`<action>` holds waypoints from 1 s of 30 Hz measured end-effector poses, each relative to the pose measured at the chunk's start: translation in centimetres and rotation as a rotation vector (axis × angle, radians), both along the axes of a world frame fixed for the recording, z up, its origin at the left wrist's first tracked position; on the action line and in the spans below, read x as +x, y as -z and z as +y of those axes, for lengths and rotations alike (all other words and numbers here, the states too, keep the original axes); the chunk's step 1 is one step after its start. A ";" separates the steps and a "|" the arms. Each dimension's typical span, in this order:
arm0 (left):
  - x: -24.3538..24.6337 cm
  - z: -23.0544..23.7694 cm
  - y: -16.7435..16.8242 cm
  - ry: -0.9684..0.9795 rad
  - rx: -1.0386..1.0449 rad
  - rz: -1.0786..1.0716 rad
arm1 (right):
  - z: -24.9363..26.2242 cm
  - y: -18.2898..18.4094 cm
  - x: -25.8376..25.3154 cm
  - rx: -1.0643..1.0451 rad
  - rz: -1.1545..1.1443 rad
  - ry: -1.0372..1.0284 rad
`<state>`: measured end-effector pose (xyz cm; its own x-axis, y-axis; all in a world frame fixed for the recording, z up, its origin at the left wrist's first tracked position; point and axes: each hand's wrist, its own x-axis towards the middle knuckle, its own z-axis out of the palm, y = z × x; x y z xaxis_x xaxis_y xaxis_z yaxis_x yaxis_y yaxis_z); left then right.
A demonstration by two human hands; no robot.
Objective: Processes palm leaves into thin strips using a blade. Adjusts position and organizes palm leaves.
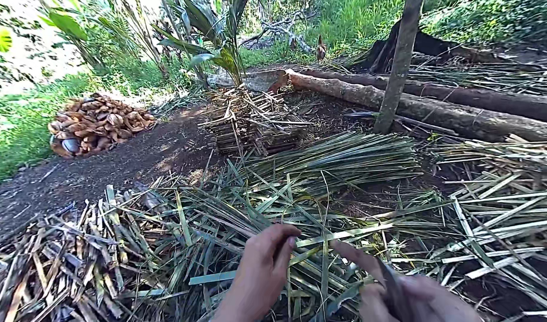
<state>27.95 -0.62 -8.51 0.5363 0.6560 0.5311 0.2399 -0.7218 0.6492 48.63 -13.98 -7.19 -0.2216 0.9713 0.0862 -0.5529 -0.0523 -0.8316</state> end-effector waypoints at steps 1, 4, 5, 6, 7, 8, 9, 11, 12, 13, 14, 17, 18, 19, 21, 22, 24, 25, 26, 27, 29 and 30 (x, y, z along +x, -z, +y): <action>0.4 -0.5 0.1 0.054 0.029 -0.001 | 0.5 0.2 -0.3 -0.024 -0.042 -0.004; 1.0 -1.5 0.4 0.172 0.088 0.050 | 1.1 0.5 -0.9 0.038 -0.131 0.012; 1.1 -1.7 0.5 0.200 0.097 0.066 | 1.1 0.6 -1.0 0.062 -0.151 0.058; 1.0 -1.7 0.6 0.224 0.106 0.084 | 1.1 0.8 -1.1 0.081 -0.167 0.126; 0.8 -1.4 0.7 0.243 0.110 0.113 | 1.1 0.8 -1.1 0.094 -0.176 0.199; 0.4 -0.8 0.9 0.248 0.110 0.156 | 1.1 0.8 -0.9 0.111 -0.178 0.271; -0.2 0.0 1.1 0.226 0.109 0.212 | 1.2 0.7 -0.6 0.138 -0.158 0.341; -1.8 2.3 1.7 0.116 0.089 0.350 | 1.3 0.5 0.6 0.224 -0.096 0.463; -2.7 3.8 2.1 0.045 0.059 0.425 | 1.3 0.3 1.4 0.278 -0.072 0.507; -3.7 5.3 2.5 -0.032 0.021 0.515 | 1.3 0.1 2.2 0.340 -0.057 0.541; -4.5 6.7 2.6 -0.110 -0.042 0.634 | 1.3 -0.1 3.0 0.397 -0.047 0.577; -6.4 10.0 2.8 -0.315 -0.222 0.867 | 1.1 -0.5 4.4 0.498 -0.042 0.672; -6.8 10.4 3.1 -0.358 -0.249 0.846 | 1.1 -0.6 4.6 0.489 -0.055 0.684; -7.0 10.6 3.3 -0.389 -0.260 0.767 | 1.1 -0.6 4.5 0.446 -0.057 0.684; -6.8 10.2 3.7 -0.430 -0.257 0.518 | 1.3 -0.5 3.9 0.289 -0.027 0.603; -6.4 9.8 3.6 -0.448 -0.269 0.390 | 1.6 -0.3 3.4 0.198 0.005 0.535; -5.1 8.9 3.2 -0.446 -0.386 0.110 | 2.0 0.3 2.4 0.025 0.071 0.378; -4.2 8.4 2.9 -0.422 -0.476 -0.056 | 2.2 0.5 1.8 -0.052 0.078 0.325; -3.3 7.6 2.5 -0.384 -0.562 -0.226 | 2.2 0.7 1.3 -0.118 0.077 0.293; -2.5 6.9 2.0 -0.345 -0.635 -0.371 | 2.3 0.9 0.8 -0.169 0.068 0.273; -1.2 5.4 0.9 -0.279 -0.724 -0.585 | 2.3 1.1 0.0 -0.235 0.029 0.222; -0.7 4.6 0.5 -0.253 -0.743 -0.656 | 2.3 1.2 -0.3 -0.257 0.007 0.199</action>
